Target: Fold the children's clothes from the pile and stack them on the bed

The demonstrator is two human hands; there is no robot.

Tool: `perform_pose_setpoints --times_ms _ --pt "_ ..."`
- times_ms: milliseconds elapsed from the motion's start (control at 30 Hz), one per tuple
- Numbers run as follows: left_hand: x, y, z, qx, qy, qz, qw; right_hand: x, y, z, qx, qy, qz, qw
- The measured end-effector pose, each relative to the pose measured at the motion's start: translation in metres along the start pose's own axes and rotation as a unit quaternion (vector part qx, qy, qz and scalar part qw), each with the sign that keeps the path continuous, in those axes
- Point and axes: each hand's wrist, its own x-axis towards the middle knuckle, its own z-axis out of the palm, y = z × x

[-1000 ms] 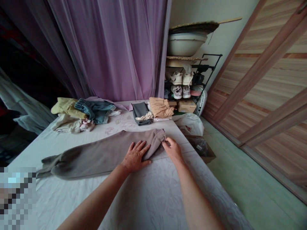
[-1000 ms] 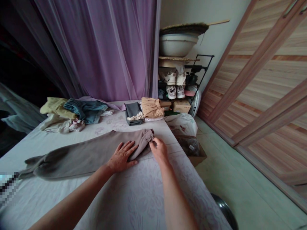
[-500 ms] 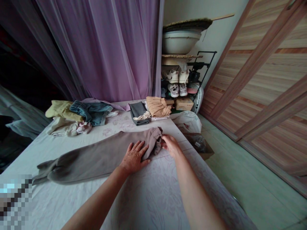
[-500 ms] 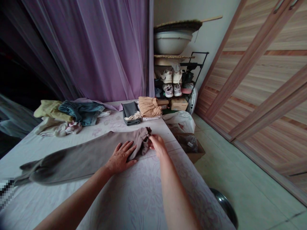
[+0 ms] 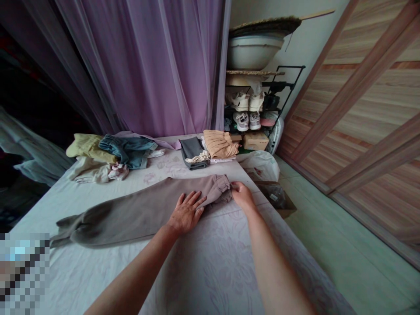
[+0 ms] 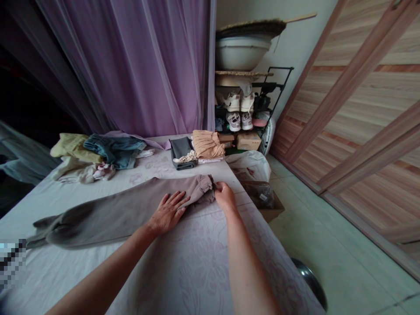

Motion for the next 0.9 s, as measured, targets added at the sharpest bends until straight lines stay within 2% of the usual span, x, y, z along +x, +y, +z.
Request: perform_pose_setpoints --times_ms 133,333,467,600,733,900 --pt "0.000 0.000 -0.001 -0.018 0.003 -0.010 1.000 -0.015 -0.001 0.000 -0.037 0.021 -0.022 0.999" --pt "0.001 -0.001 -0.001 -0.028 0.006 -0.016 0.999 -0.034 -0.006 0.003 -0.187 0.037 -0.106 0.976" --pt "0.000 0.002 -0.002 -0.009 0.012 -0.010 1.000 -0.032 -0.002 0.008 -0.184 0.088 -0.134 0.970" --pt "0.000 0.006 -0.004 0.019 0.008 -0.011 1.000 -0.027 0.011 0.007 -0.198 0.146 -0.134 0.960" --pt "-0.001 0.006 -0.006 0.029 -0.008 -0.002 1.000 -0.026 0.021 0.006 -0.214 0.142 -0.143 0.956" --pt "0.000 0.005 -0.005 0.025 -0.002 -0.003 1.000 -0.031 0.019 0.009 -0.197 0.140 -0.167 0.956"
